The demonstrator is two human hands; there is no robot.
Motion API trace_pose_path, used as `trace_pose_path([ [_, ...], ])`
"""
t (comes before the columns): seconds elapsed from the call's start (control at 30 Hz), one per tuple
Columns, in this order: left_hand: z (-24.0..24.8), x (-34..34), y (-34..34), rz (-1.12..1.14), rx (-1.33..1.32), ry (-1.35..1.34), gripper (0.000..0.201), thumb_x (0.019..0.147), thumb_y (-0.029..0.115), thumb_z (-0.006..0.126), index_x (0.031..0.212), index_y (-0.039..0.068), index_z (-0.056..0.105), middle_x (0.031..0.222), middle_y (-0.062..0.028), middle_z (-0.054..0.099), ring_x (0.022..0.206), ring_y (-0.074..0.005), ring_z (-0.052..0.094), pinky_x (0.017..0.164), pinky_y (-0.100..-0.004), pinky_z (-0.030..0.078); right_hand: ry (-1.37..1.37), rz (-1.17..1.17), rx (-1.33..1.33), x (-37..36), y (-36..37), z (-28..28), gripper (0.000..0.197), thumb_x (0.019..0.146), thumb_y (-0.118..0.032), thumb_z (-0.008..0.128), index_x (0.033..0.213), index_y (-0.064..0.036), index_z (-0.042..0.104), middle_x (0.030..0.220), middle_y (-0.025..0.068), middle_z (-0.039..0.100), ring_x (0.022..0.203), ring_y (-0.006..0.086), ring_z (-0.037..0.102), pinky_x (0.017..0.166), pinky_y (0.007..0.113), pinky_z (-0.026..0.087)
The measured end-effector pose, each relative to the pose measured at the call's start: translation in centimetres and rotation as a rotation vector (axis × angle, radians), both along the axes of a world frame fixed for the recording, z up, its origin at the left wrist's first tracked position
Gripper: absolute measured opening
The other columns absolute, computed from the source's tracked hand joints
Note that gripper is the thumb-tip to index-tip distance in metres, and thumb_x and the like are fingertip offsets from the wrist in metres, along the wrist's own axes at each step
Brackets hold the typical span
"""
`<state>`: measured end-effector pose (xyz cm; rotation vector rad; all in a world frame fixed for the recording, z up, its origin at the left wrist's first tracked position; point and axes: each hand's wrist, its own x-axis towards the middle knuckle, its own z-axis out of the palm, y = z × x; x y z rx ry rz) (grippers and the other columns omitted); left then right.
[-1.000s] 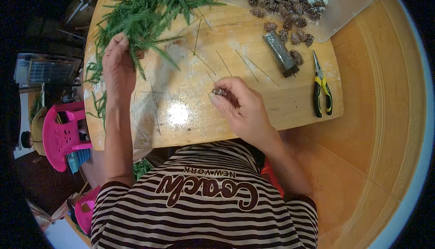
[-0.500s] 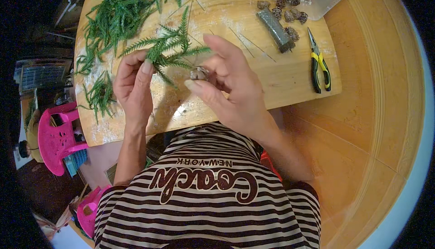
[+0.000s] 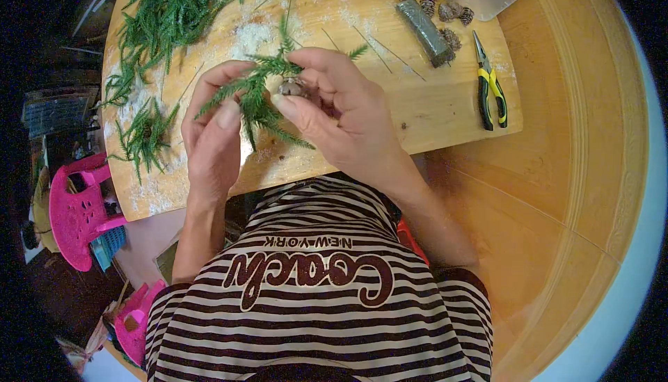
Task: Attach small pinecones to evergreen branches using wire and pliers.
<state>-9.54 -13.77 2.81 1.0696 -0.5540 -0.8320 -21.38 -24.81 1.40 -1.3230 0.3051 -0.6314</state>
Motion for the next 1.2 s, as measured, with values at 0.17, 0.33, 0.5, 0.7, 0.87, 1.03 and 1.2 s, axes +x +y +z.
trace_pose_path([
  [0.17,-0.5,0.7,0.6,-0.047,0.228,-0.013,0.019,0.087,0.012,0.060,0.103,0.001,0.057,0.099,-0.0038,0.056,0.082,-0.0056,0.049,0.069,-0.0180,0.040,0.003,-0.005,-0.051,-0.1,0.6,-0.1,0.034,0.086,0.000,0.055,0.118,0.0038,0.044,0.100,0.0114,0.059,0.083,0.0103,0.058,0.066,0.019,0.043],
  [0.33,-0.9,0.7,0.8,0.035,0.191,-0.130,0.019,0.087,0.013,0.061,0.100,0.000,0.059,0.095,-0.0015,0.054,0.080,-0.0047,0.047,0.069,-0.0177,0.040,0.030,-0.058,-0.215,-2.0,-0.3,0.9,0.029,0.085,0.004,0.055,0.112,0.0039,0.045,0.098,0.0099,0.059,0.081,0.0097,0.057,0.070,0.020,0.045],
  [0.5,-1.4,0.9,0.8,0.117,0.196,-0.436,0.020,0.087,0.013,0.060,0.102,-0.001,0.058,0.091,0.0000,0.052,0.078,-0.0053,0.047,0.069,-0.0181,0.040,0.123,-0.025,-0.408,-1.8,-0.4,0.6,0.026,0.084,0.005,0.056,0.109,0.0028,0.047,0.086,0.0052,0.057,0.071,0.0063,0.052,0.063,0.018,0.042],
  [0.7,-1.2,0.2,0.5,0.136,0.147,-0.415,0.019,0.088,0.012,0.059,0.102,0.000,0.059,0.088,0.0004,0.053,0.075,-0.0050,0.046,0.068,-0.0175,0.039,0.165,-0.031,-0.514,-2.1,0.1,0.0,0.021,0.082,0.005,0.058,0.102,0.0013,0.054,0.080,0.0027,0.055,0.065,0.0054,0.046,0.057,0.019,0.036],
  [0.87,-0.8,-0.1,0.2,0.111,0.085,-0.140,0.017,0.089,0.012,0.059,0.101,0.000,0.058,0.081,0.0014,0.056,0.071,-0.0038,0.046,0.066,-0.0163,0.037,0.188,-0.041,-0.640,-2.2,0.0,0.3,0.018,0.079,0.005,0.060,0.097,0.0015,0.057,0.079,0.0029,0.053,0.064,0.0058,0.044,0.056,0.020,0.036],
  [1.03,-1.2,0.1,0.3,0.148,0.062,-0.186,0.016,0.088,0.011,0.058,0.101,0.000,0.058,0.081,0.0008,0.056,0.073,-0.0041,0.045,0.067,-0.0165,0.037,0.101,-0.027,-0.546,-3.2,-0.1,1.0,0.020,0.079,0.005,0.060,0.098,0.0017,0.057,0.079,0.0031,0.054,0.064,0.0063,0.045,0.056,0.020,0.036],
  [1.2,-1.8,0.4,0.4,0.190,0.088,-0.548,0.016,0.086,0.007,0.059,0.099,-0.001,0.059,0.084,-0.0026,0.055,0.082,-0.0095,0.046,0.073,-0.0201,0.037,0.036,-0.175,-0.367,-3.6,-0.2,1.9,0.021,0.078,0.006,0.060,0.099,0.0021,0.057,0.078,0.0029,0.054,0.065,0.0060,0.045,0.056,0.019,0.036],
])
